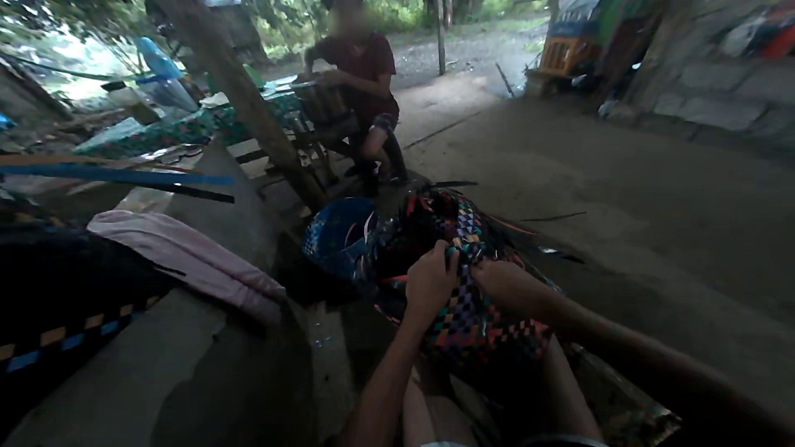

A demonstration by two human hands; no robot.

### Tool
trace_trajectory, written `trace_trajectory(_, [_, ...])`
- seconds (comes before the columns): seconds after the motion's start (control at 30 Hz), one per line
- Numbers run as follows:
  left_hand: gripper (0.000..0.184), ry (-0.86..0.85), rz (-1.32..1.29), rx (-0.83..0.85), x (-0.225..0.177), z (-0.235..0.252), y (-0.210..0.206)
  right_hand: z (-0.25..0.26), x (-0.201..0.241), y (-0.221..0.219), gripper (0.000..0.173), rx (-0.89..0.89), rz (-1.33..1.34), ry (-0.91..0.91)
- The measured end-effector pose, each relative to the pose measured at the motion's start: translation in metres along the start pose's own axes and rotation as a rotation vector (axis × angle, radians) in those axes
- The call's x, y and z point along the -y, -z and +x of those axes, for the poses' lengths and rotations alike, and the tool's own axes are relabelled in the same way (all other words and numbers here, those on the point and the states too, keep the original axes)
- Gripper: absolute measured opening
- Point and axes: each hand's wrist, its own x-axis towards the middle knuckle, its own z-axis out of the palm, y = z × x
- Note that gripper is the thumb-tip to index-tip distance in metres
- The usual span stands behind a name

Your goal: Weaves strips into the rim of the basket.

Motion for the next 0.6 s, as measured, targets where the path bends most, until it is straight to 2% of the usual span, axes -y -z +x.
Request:
trace_trajectory(0.13, [0.045,0.003,0.019,-0.023,0.004,0.001,-0.002,0.003,-0.009,-0.003,0.042,-0.051,0.027,0.082])
trace_trajectory(0.17, [0.045,0.002,0.026,-0.028,0.004,0.001,-0.002,-0.001,-0.009,-0.003,0.042,-0.111,0.045,0.120])
trace_trajectory(0.2, [0.045,0.000,0.032,-0.035,0.004,0.000,-0.002,-0.007,-0.009,-0.006,0.038,-0.258,0.069,0.184])
trace_trajectory(0.27, [0.043,-0.024,0.022,-0.066,0.005,-0.001,-0.004,-0.009,-0.011,-0.020,0.023,-0.778,0.048,0.344])
trace_trajectory(0.3, [0.042,-0.035,0.011,-0.082,0.005,-0.001,-0.006,-0.005,-0.013,-0.021,0.018,-0.965,0.001,0.388])
trace_trajectory(0.33, [0.041,-0.040,0.002,-0.088,0.005,-0.002,-0.007,-0.001,-0.018,-0.019,0.017,-1.024,-0.044,0.396])
trace_trajectory(0.4, [0.041,-0.051,-0.006,-0.071,0.005,-0.003,-0.008,0.001,-0.026,-0.012,0.022,-0.882,-0.070,0.360])
trace_trajectory(0.47, [0.041,-0.076,-0.007,-0.075,0.005,-0.004,-0.010,0.008,-0.032,-0.010,0.020,-0.767,-0.092,0.361])
trace_trajectory(0.6, [0.040,-0.052,-0.033,-0.065,0.002,-0.006,-0.009,0.015,-0.029,-0.024,0.015,-0.839,-0.104,0.387])
